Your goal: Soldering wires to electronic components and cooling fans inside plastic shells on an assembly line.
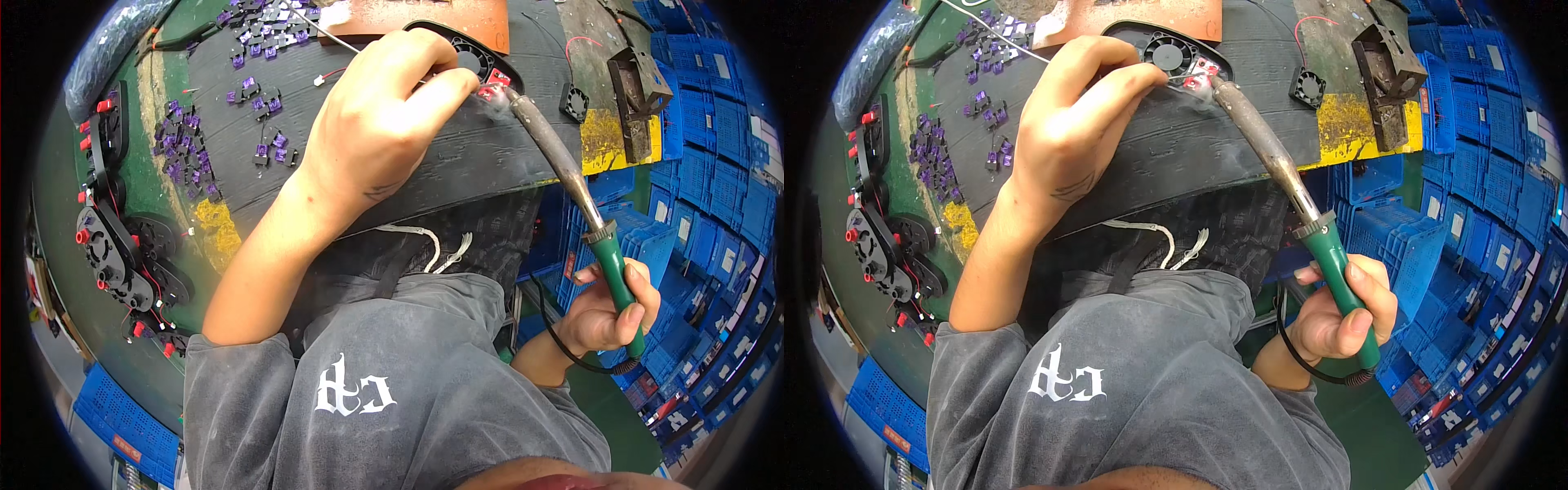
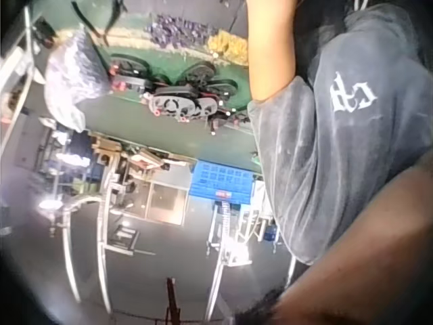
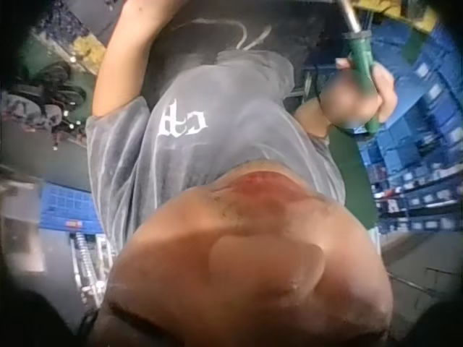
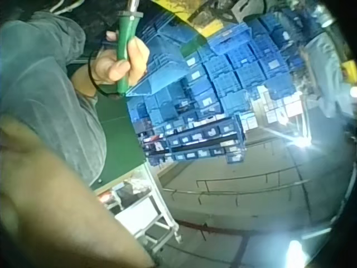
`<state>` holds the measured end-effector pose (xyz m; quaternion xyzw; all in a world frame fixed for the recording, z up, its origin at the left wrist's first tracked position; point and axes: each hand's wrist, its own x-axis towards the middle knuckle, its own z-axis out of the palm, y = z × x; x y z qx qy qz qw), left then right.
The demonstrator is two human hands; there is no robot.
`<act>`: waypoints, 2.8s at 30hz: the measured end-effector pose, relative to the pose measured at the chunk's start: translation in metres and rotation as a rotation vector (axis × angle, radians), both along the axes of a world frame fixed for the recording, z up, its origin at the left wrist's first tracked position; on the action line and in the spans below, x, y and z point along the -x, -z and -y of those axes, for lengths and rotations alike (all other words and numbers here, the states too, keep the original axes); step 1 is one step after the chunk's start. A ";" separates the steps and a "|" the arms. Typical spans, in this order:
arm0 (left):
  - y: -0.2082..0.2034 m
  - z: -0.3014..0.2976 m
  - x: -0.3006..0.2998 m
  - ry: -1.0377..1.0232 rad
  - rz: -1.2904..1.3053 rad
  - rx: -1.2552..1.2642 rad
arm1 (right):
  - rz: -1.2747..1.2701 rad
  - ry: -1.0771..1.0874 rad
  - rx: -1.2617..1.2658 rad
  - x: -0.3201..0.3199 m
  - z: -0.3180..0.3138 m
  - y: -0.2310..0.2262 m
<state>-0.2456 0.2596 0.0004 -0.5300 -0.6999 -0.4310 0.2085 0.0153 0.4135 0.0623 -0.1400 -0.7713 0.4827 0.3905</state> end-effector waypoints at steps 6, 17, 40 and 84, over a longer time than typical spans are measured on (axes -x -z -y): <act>-0.001 0.000 -0.001 0.002 0.019 0.014 | 0.007 0.004 -0.009 0.000 0.000 -0.001; -0.001 -0.001 -0.002 0.009 0.023 0.004 | 0.022 0.030 -0.033 -0.002 0.001 -0.003; 0.001 -0.002 -0.003 -0.018 0.005 0.016 | -0.011 0.027 -0.006 0.005 0.001 0.001; -0.014 0.011 0.000 0.000 0.087 0.057 | 0.002 -0.002 -0.026 0.004 -0.001 -0.004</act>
